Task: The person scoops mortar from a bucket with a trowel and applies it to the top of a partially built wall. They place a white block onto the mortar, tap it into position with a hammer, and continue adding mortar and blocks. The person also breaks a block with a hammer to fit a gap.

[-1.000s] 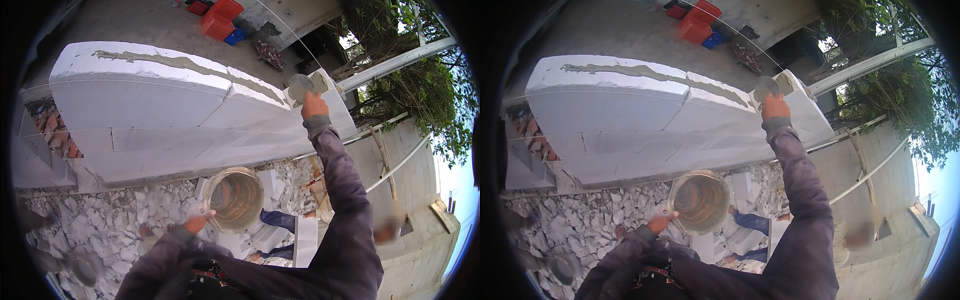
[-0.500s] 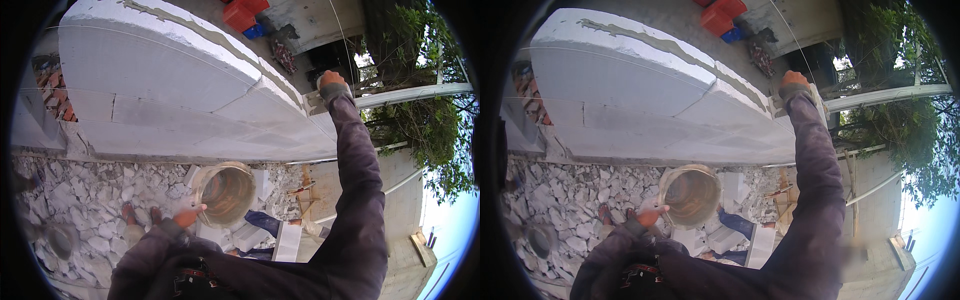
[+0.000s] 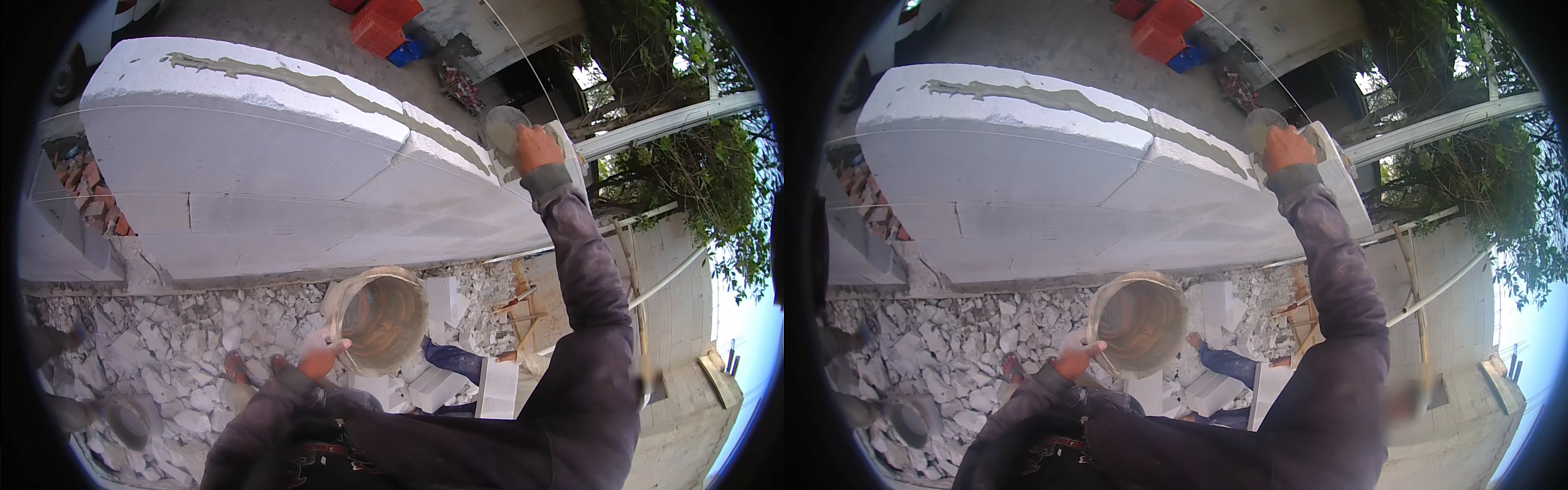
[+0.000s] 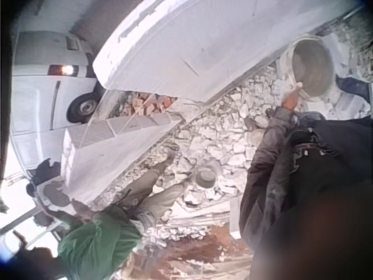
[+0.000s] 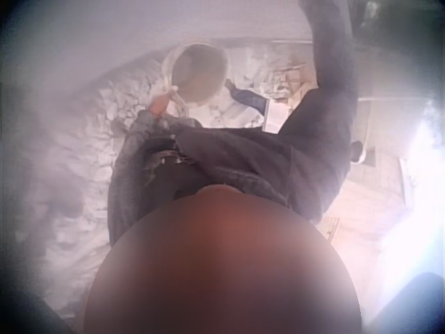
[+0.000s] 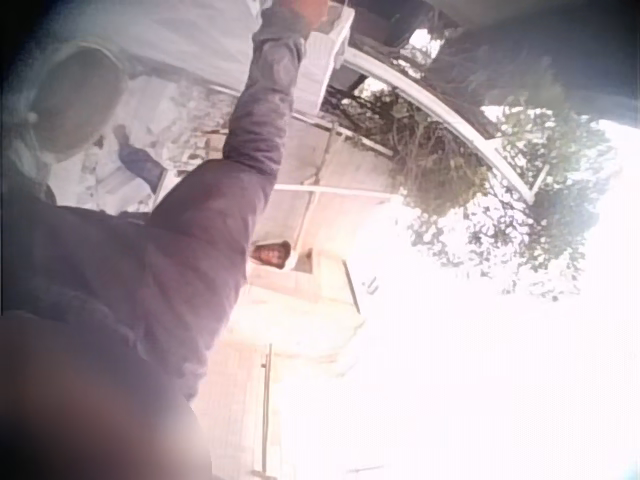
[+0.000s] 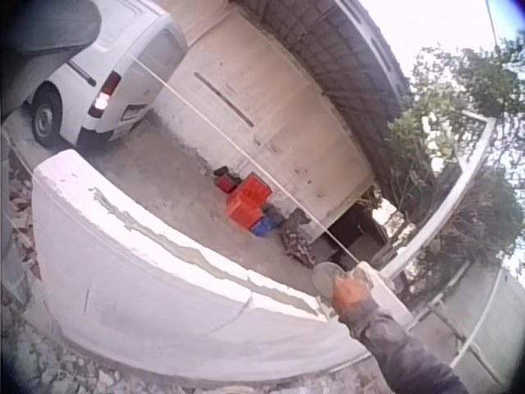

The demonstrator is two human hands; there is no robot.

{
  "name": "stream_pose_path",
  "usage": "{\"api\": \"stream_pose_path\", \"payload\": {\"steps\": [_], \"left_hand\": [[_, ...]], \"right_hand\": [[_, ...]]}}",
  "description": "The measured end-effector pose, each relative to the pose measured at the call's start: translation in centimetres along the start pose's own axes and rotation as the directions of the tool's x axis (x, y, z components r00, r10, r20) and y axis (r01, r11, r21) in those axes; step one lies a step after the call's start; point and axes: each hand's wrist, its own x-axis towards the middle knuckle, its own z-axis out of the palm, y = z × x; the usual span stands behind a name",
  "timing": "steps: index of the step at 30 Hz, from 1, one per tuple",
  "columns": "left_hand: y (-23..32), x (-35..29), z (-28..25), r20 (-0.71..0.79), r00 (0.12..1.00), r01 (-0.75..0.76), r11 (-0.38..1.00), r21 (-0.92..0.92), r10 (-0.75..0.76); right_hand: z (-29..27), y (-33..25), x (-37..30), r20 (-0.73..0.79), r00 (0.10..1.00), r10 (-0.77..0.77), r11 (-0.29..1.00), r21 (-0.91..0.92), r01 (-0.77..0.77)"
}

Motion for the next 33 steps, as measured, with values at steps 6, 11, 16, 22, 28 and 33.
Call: {"api": "stream_pose_path", "payload": {"steps": [6, 11, 16, 22, 28, 33], "left_hand": [[1.6, 1.9, 0.5, 0.062, 0.997, 0.040, 0.999, 0.023, -0.041], [1.7, 2.1, 1.2, 0.090, 0.996, 0.004, 0.998, -0.055, 0.001], [1.8, 1.5, 1.3, 0.046, 0.997, 0.064, 0.997, 0.045, -0.066], [1.0, 2.1, 1.0, 0.004, 0.999, 0.054, 0.998, 0.043, -0.054], [0.2, 2.6, 2.2, -0.021, 0.999, 0.032, 0.999, 0.008, -0.032], [-0.5, 2.6, 3.0, -0.045, 0.999, -0.001, 0.995, 0.095, 0.005]], "right_hand": [[1.4, 0.7, -4.9, 0.123, 0.992, 0.040, 0.999, -0.022, -0.038], [-0.4, 4.5, -10.1, 0.120, 0.988, 0.096, 0.991, 0.079, -0.106], [-5.4, 10.3, -15.2, -0.011, 0.996, 0.084, 0.979, 0.190, -0.081], [-14.9, 20.6, -13.0, -0.038, 0.993, 0.113, 0.820, 0.568, -0.072], [-12.0, 23.5, 1.8, 0.257, 0.964, -0.063, 0.768, 0.630, -0.118], [-6.4, 23.5, 5.7, 0.418, 0.908, -0.019, 0.752, 0.604, -0.262]]}}
